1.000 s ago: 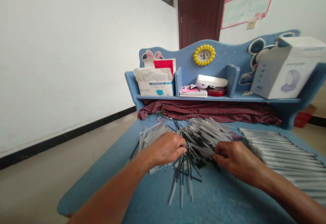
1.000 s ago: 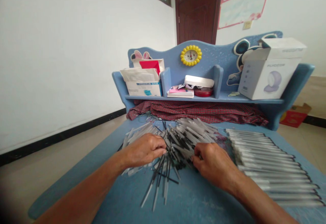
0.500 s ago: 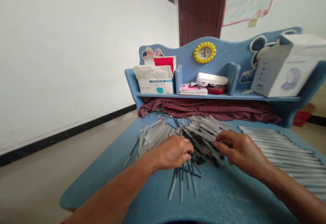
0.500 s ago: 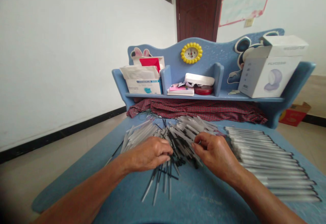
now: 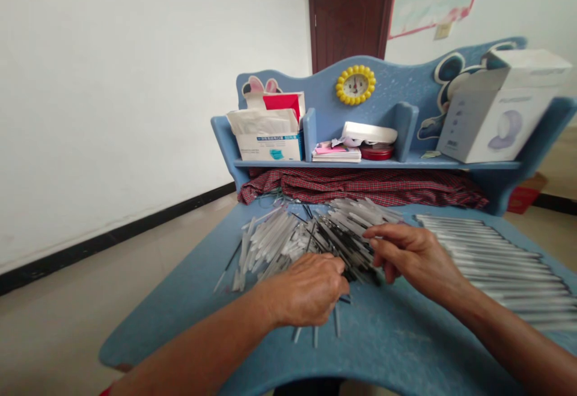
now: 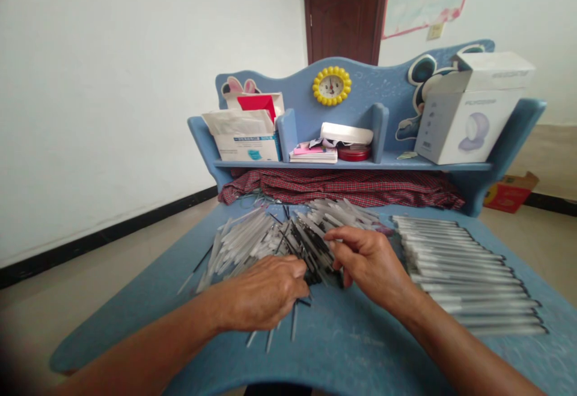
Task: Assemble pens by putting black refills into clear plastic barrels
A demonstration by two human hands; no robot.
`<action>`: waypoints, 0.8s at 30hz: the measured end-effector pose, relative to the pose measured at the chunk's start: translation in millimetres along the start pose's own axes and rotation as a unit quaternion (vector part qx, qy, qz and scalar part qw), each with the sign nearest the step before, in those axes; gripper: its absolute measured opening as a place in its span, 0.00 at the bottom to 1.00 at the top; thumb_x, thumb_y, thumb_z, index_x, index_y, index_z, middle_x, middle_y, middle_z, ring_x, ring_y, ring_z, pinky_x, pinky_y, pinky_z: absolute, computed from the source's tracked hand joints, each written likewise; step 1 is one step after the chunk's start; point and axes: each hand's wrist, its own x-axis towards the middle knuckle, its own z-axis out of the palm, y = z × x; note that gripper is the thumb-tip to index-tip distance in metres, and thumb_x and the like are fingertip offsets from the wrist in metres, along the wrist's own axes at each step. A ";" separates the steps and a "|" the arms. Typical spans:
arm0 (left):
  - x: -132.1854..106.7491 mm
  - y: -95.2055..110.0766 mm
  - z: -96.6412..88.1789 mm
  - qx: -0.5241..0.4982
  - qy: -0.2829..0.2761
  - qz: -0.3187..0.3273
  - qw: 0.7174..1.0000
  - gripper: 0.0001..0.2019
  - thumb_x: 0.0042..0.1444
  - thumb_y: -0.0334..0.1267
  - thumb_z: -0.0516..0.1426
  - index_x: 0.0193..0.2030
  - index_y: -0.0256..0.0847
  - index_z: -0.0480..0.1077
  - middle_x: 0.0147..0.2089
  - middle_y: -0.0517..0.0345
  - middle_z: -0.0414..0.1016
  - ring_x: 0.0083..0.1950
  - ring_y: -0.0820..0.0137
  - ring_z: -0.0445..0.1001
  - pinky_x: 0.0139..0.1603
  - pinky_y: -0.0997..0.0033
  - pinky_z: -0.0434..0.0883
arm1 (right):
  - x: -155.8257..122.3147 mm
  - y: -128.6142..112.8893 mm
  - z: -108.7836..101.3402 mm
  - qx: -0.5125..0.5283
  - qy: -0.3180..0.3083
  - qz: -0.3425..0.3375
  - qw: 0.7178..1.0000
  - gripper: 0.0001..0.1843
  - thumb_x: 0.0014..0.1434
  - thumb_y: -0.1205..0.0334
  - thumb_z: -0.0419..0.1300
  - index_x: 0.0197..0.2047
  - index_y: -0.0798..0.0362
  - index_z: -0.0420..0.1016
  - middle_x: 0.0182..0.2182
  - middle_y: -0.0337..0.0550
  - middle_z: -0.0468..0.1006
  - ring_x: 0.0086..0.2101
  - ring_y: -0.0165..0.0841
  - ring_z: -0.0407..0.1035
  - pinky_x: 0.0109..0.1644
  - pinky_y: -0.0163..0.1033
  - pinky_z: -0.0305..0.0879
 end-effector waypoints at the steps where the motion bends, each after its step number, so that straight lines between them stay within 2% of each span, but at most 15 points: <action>1: 0.4 0.4 0.8 0.002 0.002 -0.001 1.000 0.05 0.54 0.30 0.55 0.32 0.40 0.73 0.33 0.53 0.72 0.35 0.64 0.72 0.33 0.67 0.70 | 0.0 -1.7 0.5 0.015 -0.006 0.008 1.000 0.11 0.52 0.55 0.59 0.35 0.52 0.77 0.18 0.37 0.74 0.13 0.27 0.65 0.17 0.33 0.60; 7: 3.1 -1.9 0.8 0.009 0.022 0.006 1.000 0.06 0.56 0.30 0.54 0.33 0.39 0.71 0.33 0.54 0.72 0.34 0.65 0.72 0.32 0.69 0.70 | 0.5 -10.2 2.6 0.140 -0.035 0.076 0.987 0.15 0.48 0.52 0.64 0.35 0.55 0.76 0.22 0.40 0.78 0.14 0.29 0.68 0.17 0.33 0.61; 9: 3.9 -5.4 1.6 0.006 0.066 0.009 0.998 0.06 0.57 0.30 0.53 0.34 0.39 0.71 0.33 0.54 0.72 0.34 0.67 0.71 0.32 0.71 0.69 | 0.9 -10.5 1.8 0.192 -0.039 0.089 0.977 0.16 0.47 0.53 0.65 0.36 0.55 0.75 0.24 0.41 0.79 0.14 0.29 0.69 0.17 0.33 0.61; 11: 4.3 -9.0 3.2 -0.009 0.149 0.013 0.989 0.07 0.59 0.29 0.51 0.36 0.38 0.71 0.33 0.54 0.71 0.34 0.68 0.71 0.34 0.71 0.69 | 1.7 -9.7 0.1 0.236 -0.045 0.096 0.966 0.16 0.47 0.54 0.66 0.36 0.55 0.74 0.26 0.42 0.80 0.15 0.29 0.70 0.18 0.32 0.61; 13: 4.2 -10.9 4.1 -0.042 0.258 0.011 0.965 0.09 0.61 0.29 0.50 0.36 0.37 0.70 0.31 0.55 0.71 0.33 0.70 0.70 0.35 0.72 0.69 | 2.5 -8.5 -1.6 0.267 -0.048 0.093 0.958 0.16 0.49 0.53 0.66 0.37 0.55 0.74 0.28 0.44 0.81 0.17 0.30 0.71 0.18 0.32 0.62; 17: 1.8 -6.2 -1.0 -0.117 0.441 -0.020 0.890 0.05 0.60 0.29 0.53 0.36 0.36 0.70 0.29 0.57 0.72 0.31 0.73 0.71 0.33 0.75 0.69 | 2.3 -6.9 -2.6 0.282 -0.052 0.061 0.956 0.21 0.55 0.46 0.61 0.41 0.56 0.75 0.35 0.50 0.82 0.23 0.34 0.75 0.21 0.34 0.64; 21: -2.9 0.2 -9.8 -0.144 0.535 -0.053 0.831 0.02 0.57 0.29 0.57 0.36 0.38 0.70 0.31 0.57 0.74 0.32 0.73 0.74 0.34 0.75 0.71 | -0.3 -7.1 -0.7 0.240 -0.065 0.017 0.969 0.25 0.59 0.44 0.55 0.47 0.56 0.74 0.41 0.54 0.80 0.31 0.37 0.77 0.27 0.37 0.67; 24: -6.3 1.4 -12.5 -0.142 0.571 -0.050 0.807 0.04 0.56 0.29 0.58 0.37 0.40 0.70 0.32 0.58 0.75 0.33 0.72 0.74 0.35 0.74 0.72 | -2.1 -9.1 1.1 0.183 -0.065 -0.009 0.981 0.25 0.61 0.45 0.53 0.51 0.55 0.73 0.43 0.54 0.79 0.37 0.39 0.76 0.31 0.39 0.69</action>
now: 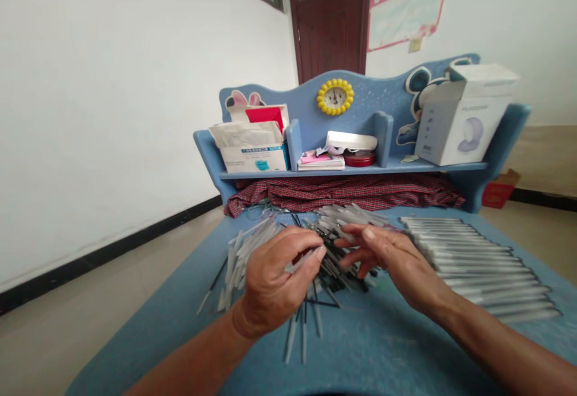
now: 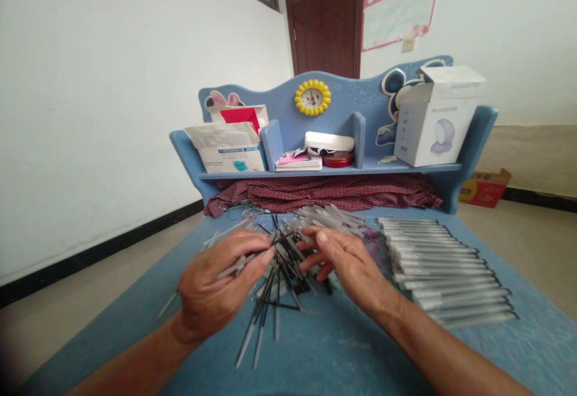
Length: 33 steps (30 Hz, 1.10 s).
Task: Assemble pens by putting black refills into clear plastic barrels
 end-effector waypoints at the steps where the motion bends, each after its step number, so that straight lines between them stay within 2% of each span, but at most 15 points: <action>1: -0.1 0.5 -1.0 -0.003 0.001 0.006 1.000 0.05 0.55 0.28 0.58 0.38 0.41 0.70 0.32 0.58 0.75 0.33 0.72 0.75 0.35 0.74 0.73 | -0.3 -0.4 0.9 -0.019 0.001 -0.006 1.000 0.24 0.62 0.46 0.52 0.52 0.54 0.72 0.44 0.53 0.79 0.39 0.40 0.76 0.32 0.39 0.70; 6: -0.1 7.7 -3.4 -0.027 -0.032 0.029 0.999 0.06 0.56 0.27 0.57 0.38 0.41 0.70 0.32 0.58 0.76 0.32 0.73 0.75 0.36 0.75 0.74 | 0.2 1.3 1.8 -0.091 0.011 -0.022 0.996 0.23 0.62 0.52 0.52 0.58 0.51 0.67 0.50 0.49 0.76 0.44 0.40 0.74 0.34 0.39 0.71; 12: 1.4 16.7 -3.5 -0.017 -0.080 0.010 0.997 0.06 0.57 0.27 0.56 0.38 0.41 0.70 0.33 0.55 0.77 0.34 0.72 0.76 0.37 0.73 0.75 | 2.7 8.6 -3.6 -0.105 -0.009 -0.032 0.994 0.22 0.63 0.54 0.51 0.59 0.49 0.65 0.49 0.48 0.76 0.47 0.41 0.73 0.37 0.41 0.73; 16: 0.9 18.4 -4.8 -0.017 -0.086 0.018 0.996 0.06 0.57 0.27 0.55 0.38 0.41 0.70 0.33 0.56 0.77 0.33 0.72 0.76 0.36 0.73 0.75 | 3.3 9.4 -3.8 -0.121 -0.012 -0.033 0.992 0.23 0.64 0.52 0.50 0.60 0.48 0.65 0.51 0.48 0.75 0.48 0.41 0.72 0.39 0.42 0.73; 20: -1.2 18.4 -5.2 0.000 -0.101 0.036 0.994 0.07 0.56 0.27 0.57 0.40 0.42 0.69 0.34 0.57 0.77 0.34 0.73 0.76 0.40 0.71 0.75 | 3.2 9.0 -3.2 -0.116 -0.012 -0.040 0.992 0.23 0.64 0.52 0.50 0.60 0.48 0.64 0.54 0.48 0.73 0.47 0.41 0.72 0.39 0.42 0.72; 25: -2.9 15.5 -2.0 0.012 -0.104 0.052 0.993 0.07 0.56 0.27 0.57 0.41 0.41 0.69 0.34 0.57 0.77 0.34 0.73 0.76 0.42 0.71 0.75 | 2.7 10.1 -4.5 -0.137 -0.024 -0.042 0.989 0.22 0.64 0.53 0.49 0.60 0.48 0.65 0.52 0.47 0.74 0.47 0.40 0.72 0.39 0.41 0.72; 29: -3.5 11.8 0.4 0.038 -0.103 0.091 0.990 0.07 0.56 0.26 0.57 0.41 0.39 0.68 0.34 0.56 0.78 0.34 0.72 0.76 0.41 0.71 0.75 | 2.4 10.2 -4.2 -0.191 -0.031 -0.052 0.980 0.22 0.65 0.55 0.48 0.60 0.49 0.64 0.46 0.46 0.78 0.45 0.39 0.73 0.40 0.42 0.72; 33: -6.1 10.7 0.5 0.081 -0.104 0.154 0.979 0.09 0.55 0.24 0.56 0.41 0.37 0.69 0.35 0.52 0.78 0.34 0.70 0.75 0.38 0.70 0.74 | 2.6 11.4 -2.0 -0.249 -0.003 -0.091 0.964 0.21 0.63 0.61 0.50 0.58 0.51 0.66 0.45 0.46 0.78 0.42 0.36 0.75 0.46 0.42 0.71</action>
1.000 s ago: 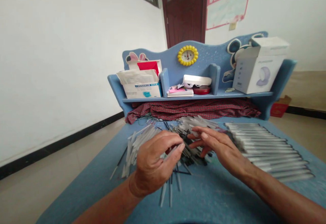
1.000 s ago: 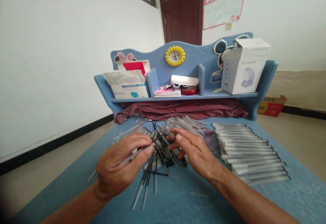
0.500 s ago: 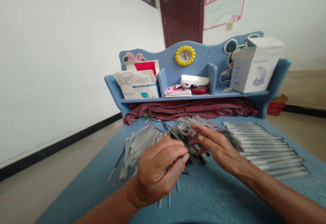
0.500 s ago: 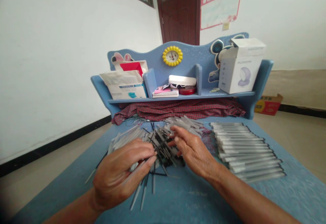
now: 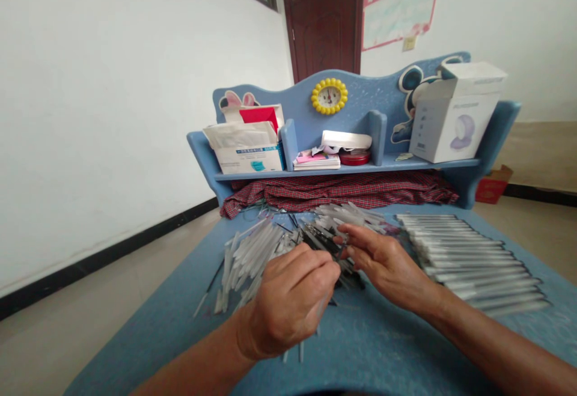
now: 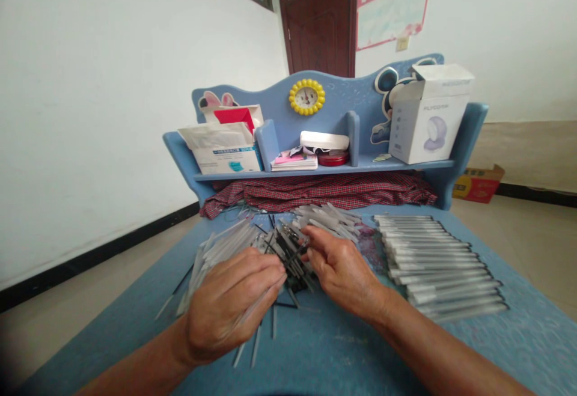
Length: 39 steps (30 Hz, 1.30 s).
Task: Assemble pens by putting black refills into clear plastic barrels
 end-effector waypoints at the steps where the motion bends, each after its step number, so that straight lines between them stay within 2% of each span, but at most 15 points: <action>1: -0.7 0.7 -0.3 0.010 -0.003 0.014 1.000 0.09 0.54 0.24 0.56 0.42 0.36 0.69 0.36 0.52 0.78 0.34 0.70 0.75 0.37 0.70 0.74 | 0.0 0.6 0.8 -0.025 0.011 -0.012 1.000 0.20 0.63 0.62 0.50 0.57 0.52 0.67 0.44 0.46 0.79 0.41 0.36 0.75 0.47 0.42 0.70; 4: -2.0 3.4 -1.4 0.034 -0.025 0.034 0.999 0.09 0.54 0.24 0.55 0.42 0.35 0.69 0.34 0.52 0.78 0.33 0.69 0.74 0.36 0.69 0.74 | -0.6 5.0 3.4 -0.125 0.043 -0.060 0.989 0.17 0.63 0.64 0.49 0.53 0.54 0.71 0.36 0.45 0.81 0.36 0.36 0.76 0.42 0.41 0.71; 6: -2.4 4.8 -1.6 0.045 -0.030 0.040 0.998 0.08 0.55 0.25 0.54 0.41 0.34 0.69 0.34 0.51 0.77 0.32 0.69 0.73 0.34 0.69 0.74 | -1.2 9.9 4.8 -0.190 0.067 -0.107 0.974 0.16 0.63 0.65 0.50 0.50 0.54 0.73 0.35 0.46 0.81 0.35 0.37 0.77 0.39 0.41 0.72; 9: -3.1 5.6 -0.5 0.048 -0.025 0.044 0.998 0.08 0.54 0.24 0.54 0.41 0.33 0.69 0.33 0.51 0.77 0.32 0.69 0.72 0.33 0.68 0.73 | -1.9 17.0 5.3 -0.288 0.087 -0.174 0.938 0.15 0.62 0.68 0.49 0.49 0.55 0.73 0.36 0.48 0.82 0.35 0.38 0.77 0.37 0.40 0.72; 12: -3.6 6.3 2.2 0.041 -0.030 0.034 0.998 0.08 0.54 0.24 0.54 0.41 0.33 0.69 0.33 0.51 0.76 0.32 0.69 0.72 0.34 0.68 0.73 | -1.8 20.7 3.9 -0.376 0.090 -0.229 0.893 0.16 0.62 0.71 0.48 0.49 0.58 0.72 0.32 0.49 0.82 0.29 0.38 0.77 0.30 0.39 0.70; 16: -4.0 8.6 7.4 0.044 -0.036 0.030 0.998 0.06 0.57 0.25 0.53 0.39 0.34 0.69 0.31 0.53 0.76 0.31 0.70 0.71 0.32 0.69 0.72 | -1.0 20.5 1.2 -0.432 0.091 -0.272 0.855 0.14 0.61 0.73 0.48 0.45 0.59 0.72 0.24 0.43 0.79 0.21 0.35 0.74 0.23 0.38 0.63; 22: -2.8 8.9 8.8 0.034 -0.036 0.013 0.999 0.06 0.56 0.24 0.53 0.39 0.34 0.70 0.30 0.53 0.76 0.31 0.70 0.71 0.33 0.70 0.71 | -2.0 10.1 -1.6 -0.473 0.063 -0.312 0.822 0.16 0.57 0.78 0.46 0.42 0.59 0.72 0.21 0.38 0.74 0.19 0.32 0.69 0.23 0.38 0.58; 25: -0.4 7.2 8.6 0.006 -0.029 -0.008 1.000 0.05 0.56 0.25 0.54 0.36 0.34 0.69 0.29 0.53 0.75 0.31 0.70 0.72 0.34 0.70 0.71 | -3.8 3.5 -1.3 -0.470 0.056 -0.329 0.817 0.16 0.57 0.79 0.46 0.39 0.58 0.72 0.20 0.37 0.72 0.18 0.32 0.68 0.23 0.39 0.56; 28: 0.5 3.7 12.2 -0.036 -0.038 -0.044 0.998 0.04 0.57 0.25 0.54 0.35 0.34 0.69 0.27 0.55 0.73 0.29 0.72 0.70 0.32 0.72 0.69 | -5.5 0.3 0.6 -0.449 0.053 -0.341 0.824 0.14 0.59 0.77 0.46 0.38 0.58 0.71 0.20 0.37 0.72 0.19 0.32 0.68 0.23 0.39 0.56; 31: -1.9 -1.4 17.8 -0.049 -0.022 -0.084 0.995 0.02 0.57 0.27 0.56 0.37 0.33 0.69 0.28 0.55 0.73 0.29 0.73 0.70 0.31 0.74 0.69 | -6.1 -0.6 0.8 -0.441 0.049 -0.339 0.830 0.13 0.62 0.74 0.47 0.37 0.56 0.71 0.20 0.37 0.72 0.19 0.31 0.67 0.24 0.38 0.56; 33: -4.4 -4.4 20.5 -0.056 -0.009 -0.116 0.992 0.06 0.56 0.29 0.57 0.42 0.32 0.69 0.29 0.56 0.73 0.29 0.73 0.71 0.30 0.75 0.68 | -5.4 -0.7 -2.2 -0.444 0.054 -0.336 0.829 0.12 0.63 0.72 0.48 0.37 0.56 0.72 0.20 0.37 0.73 0.20 0.30 0.67 0.25 0.38 0.55; 36: -6.6 -6.9 23.0 -0.063 -0.007 -0.142 0.988 0.10 0.56 0.30 0.58 0.45 0.32 0.68 0.30 0.56 0.74 0.30 0.73 0.72 0.31 0.75 0.68 | -2.5 0.0 -12.1 -0.456 0.103 -0.327 0.821 0.09 0.64 0.67 0.51 0.37 0.56 0.73 0.20 0.37 0.74 0.20 0.30 0.68 0.25 0.37 0.54; 39: -7.1 -8.1 26.2 -0.056 -0.050 -0.130 0.989 0.04 0.58 0.30 0.55 0.39 0.34 0.71 0.29 0.56 0.73 0.30 0.73 0.71 0.31 0.74 0.68 | 1.4 2.1 -23.3 -0.465 0.159 -0.299 0.818 0.09 0.63 0.63 0.53 0.36 0.56 0.74 0.23 0.40 0.77 0.21 0.30 0.70 0.26 0.36 0.55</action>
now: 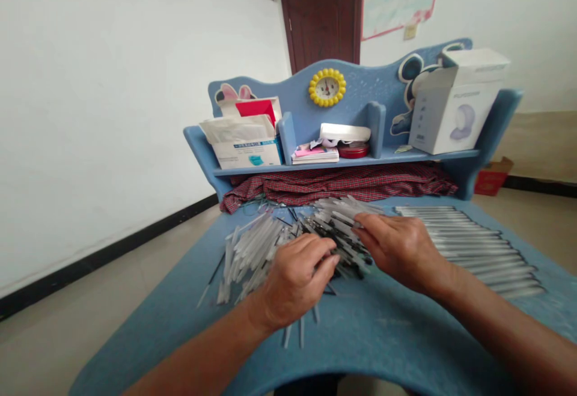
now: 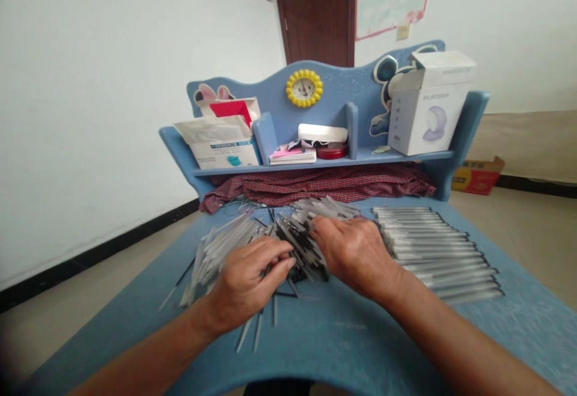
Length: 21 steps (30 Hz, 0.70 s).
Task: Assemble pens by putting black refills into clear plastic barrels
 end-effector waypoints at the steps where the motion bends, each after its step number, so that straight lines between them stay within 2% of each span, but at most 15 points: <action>1: 0.0 -0.6 1.7 0.005 -0.025 0.005 1.000 0.05 0.59 0.30 0.54 0.36 0.35 0.71 0.28 0.56 0.72 0.29 0.72 0.70 0.31 0.74 0.68 | 0.3 3.2 -0.4 -0.007 0.004 0.014 1.000 0.10 0.63 0.63 0.53 0.36 0.56 0.74 0.23 0.41 0.78 0.22 0.30 0.71 0.26 0.36 0.56; 4: -0.7 -2.0 9.8 0.019 -0.116 0.022 0.993 0.09 0.61 0.30 0.50 0.34 0.37 0.71 0.29 0.56 0.71 0.32 0.71 0.71 0.34 0.73 0.69 | 1.1 8.4 -0.8 -0.026 0.009 0.039 0.999 0.11 0.63 0.61 0.53 0.35 0.56 0.74 0.24 0.41 0.79 0.21 0.30 0.71 0.26 0.35 0.55; 7: -0.6 -0.6 20.9 0.046 -0.202 0.056 0.977 0.09 0.61 0.30 0.50 0.37 0.38 0.72 0.33 0.54 0.72 0.37 0.68 0.71 0.38 0.71 0.71 | 2.3 8.6 -1.4 -0.033 0.007 0.042 0.999 0.11 0.63 0.61 0.53 0.35 0.56 0.74 0.23 0.40 0.79 0.21 0.29 0.70 0.26 0.36 0.53; 11: 2.6 5.6 34.6 0.109 -0.280 0.090 0.949 0.09 0.59 0.29 0.50 0.40 0.39 0.71 0.38 0.53 0.72 0.40 0.65 0.70 0.37 0.69 0.71 | 4.2 7.8 -3.2 -0.043 0.003 0.037 0.998 0.11 0.63 0.62 0.53 0.33 0.56 0.74 0.22 0.39 0.77 0.20 0.29 0.68 0.25 0.37 0.49; 14: 5.7 9.2 39.9 0.150 -0.295 0.095 0.939 0.10 0.60 0.29 0.50 0.41 0.39 0.72 0.39 0.52 0.71 0.41 0.63 0.70 0.38 0.67 0.71 | 5.0 8.3 -4.5 -0.036 -0.016 0.039 0.998 0.11 0.63 0.63 0.53 0.32 0.55 0.74 0.23 0.38 0.77 0.20 0.28 0.66 0.26 0.37 0.48; 17: 7.2 9.7 41.8 0.168 -0.290 0.109 0.936 0.09 0.60 0.29 0.50 0.37 0.38 0.72 0.38 0.51 0.71 0.40 0.63 0.69 0.37 0.67 0.71 | 5.0 8.5 -5.0 -0.030 -0.038 0.050 0.998 0.11 0.63 0.64 0.52 0.31 0.55 0.73 0.23 0.39 0.76 0.21 0.27 0.65 0.26 0.37 0.46; 21: 6.1 6.7 44.5 0.135 -0.245 0.118 0.953 0.10 0.59 0.28 0.49 0.32 0.37 0.70 0.34 0.52 0.70 0.37 0.65 0.69 0.36 0.68 0.71 | 5.6 7.4 -5.1 -0.031 -0.040 0.058 0.997 0.12 0.63 0.64 0.52 0.29 0.54 0.71 0.22 0.38 0.74 0.21 0.27 0.63 0.27 0.38 0.45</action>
